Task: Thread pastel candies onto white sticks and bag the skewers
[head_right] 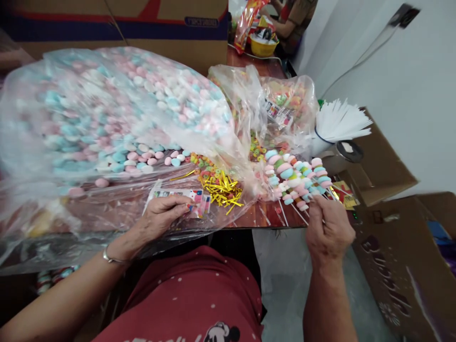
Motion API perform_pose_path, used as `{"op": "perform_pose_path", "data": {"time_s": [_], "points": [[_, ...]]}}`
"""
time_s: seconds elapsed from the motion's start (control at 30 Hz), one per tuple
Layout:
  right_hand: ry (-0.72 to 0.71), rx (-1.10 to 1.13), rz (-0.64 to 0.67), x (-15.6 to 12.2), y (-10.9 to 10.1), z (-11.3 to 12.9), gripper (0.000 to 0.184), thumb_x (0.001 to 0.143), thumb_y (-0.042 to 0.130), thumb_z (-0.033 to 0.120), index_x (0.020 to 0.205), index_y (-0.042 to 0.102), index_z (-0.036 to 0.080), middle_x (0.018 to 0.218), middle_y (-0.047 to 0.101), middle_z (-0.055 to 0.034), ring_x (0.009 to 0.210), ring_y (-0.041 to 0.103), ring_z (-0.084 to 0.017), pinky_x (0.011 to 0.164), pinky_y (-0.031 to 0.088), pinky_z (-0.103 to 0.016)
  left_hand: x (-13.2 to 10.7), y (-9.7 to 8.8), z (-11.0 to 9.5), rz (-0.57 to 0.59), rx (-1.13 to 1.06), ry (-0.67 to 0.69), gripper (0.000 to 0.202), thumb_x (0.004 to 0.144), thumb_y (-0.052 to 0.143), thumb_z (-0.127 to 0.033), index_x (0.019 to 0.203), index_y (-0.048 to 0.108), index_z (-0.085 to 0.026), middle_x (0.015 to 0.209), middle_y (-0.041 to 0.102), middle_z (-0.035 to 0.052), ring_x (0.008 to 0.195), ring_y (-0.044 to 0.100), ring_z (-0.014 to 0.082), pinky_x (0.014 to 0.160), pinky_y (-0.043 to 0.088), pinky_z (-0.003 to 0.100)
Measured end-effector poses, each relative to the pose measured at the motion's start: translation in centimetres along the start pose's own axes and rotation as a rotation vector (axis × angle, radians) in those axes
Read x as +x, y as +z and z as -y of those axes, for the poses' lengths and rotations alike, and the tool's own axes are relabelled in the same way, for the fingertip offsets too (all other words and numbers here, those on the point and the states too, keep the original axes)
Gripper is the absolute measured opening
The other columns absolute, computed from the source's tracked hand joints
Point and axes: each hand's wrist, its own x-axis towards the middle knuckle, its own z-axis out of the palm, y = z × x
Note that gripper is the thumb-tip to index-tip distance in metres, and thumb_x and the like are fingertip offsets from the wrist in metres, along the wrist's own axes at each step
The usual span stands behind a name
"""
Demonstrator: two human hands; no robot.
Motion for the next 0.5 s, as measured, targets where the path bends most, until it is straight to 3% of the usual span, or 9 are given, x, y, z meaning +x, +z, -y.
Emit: {"op": "perform_pose_path", "data": {"time_s": [0.1,0.2,0.33,0.5], "points": [[-0.037,0.284,0.100,0.5,-0.3,2.2,0.020,0.084,0.060,0.015,0.098,0.072,0.024,0.081,0.069,-0.0027,0.073,0.063,-0.018,0.071,0.049,-0.033,0.0,-0.2,-0.5,-0.027,0.014,-0.047,0.020,0.078,0.072,-0.034,0.072,0.071,-0.015,0.060,0.064,0.0003,0.054,0.053,0.0093,0.053,0.043,0.020],[-0.106,0.428,0.219,1.1,-0.4,4.0,0.025,0.083,0.060,0.010,0.100,0.071,0.025,0.078,0.066,-0.0011,0.071,0.059,-0.018,0.070,0.047,-0.035,0.0,-0.4,-0.8,-0.019,0.024,-0.069,0.022,0.078,0.072,-0.034,0.068,0.068,-0.015,0.058,0.062,-0.0008,0.053,0.052,0.0090,0.052,0.042,0.020],[-0.218,0.488,0.341,2.0,-0.5,5.2,0.026,0.085,0.057,0.007,0.101,0.069,0.024,0.078,0.066,-0.0026,0.068,0.058,-0.018,0.071,0.045,-0.038,-0.1,-0.9,-1.0,0.030,0.049,-0.091,0.027,0.081,0.067,-0.036,0.065,0.066,-0.015,0.059,0.063,0.0003,0.055,0.052,0.0098,0.054,0.042,0.020],[-0.324,0.427,0.388,2.8,-0.4,5.3,0.024,0.086,0.057,0.009,0.101,0.069,0.023,0.078,0.067,-0.0028,0.068,0.057,-0.018,0.068,0.046,-0.037,-0.2,-1.3,-1.0,0.077,0.054,-0.100,0.028,0.083,0.065,-0.035,0.064,0.066,-0.014,0.061,0.064,0.0014,0.057,0.054,0.0104,0.056,0.043,0.021]]}}
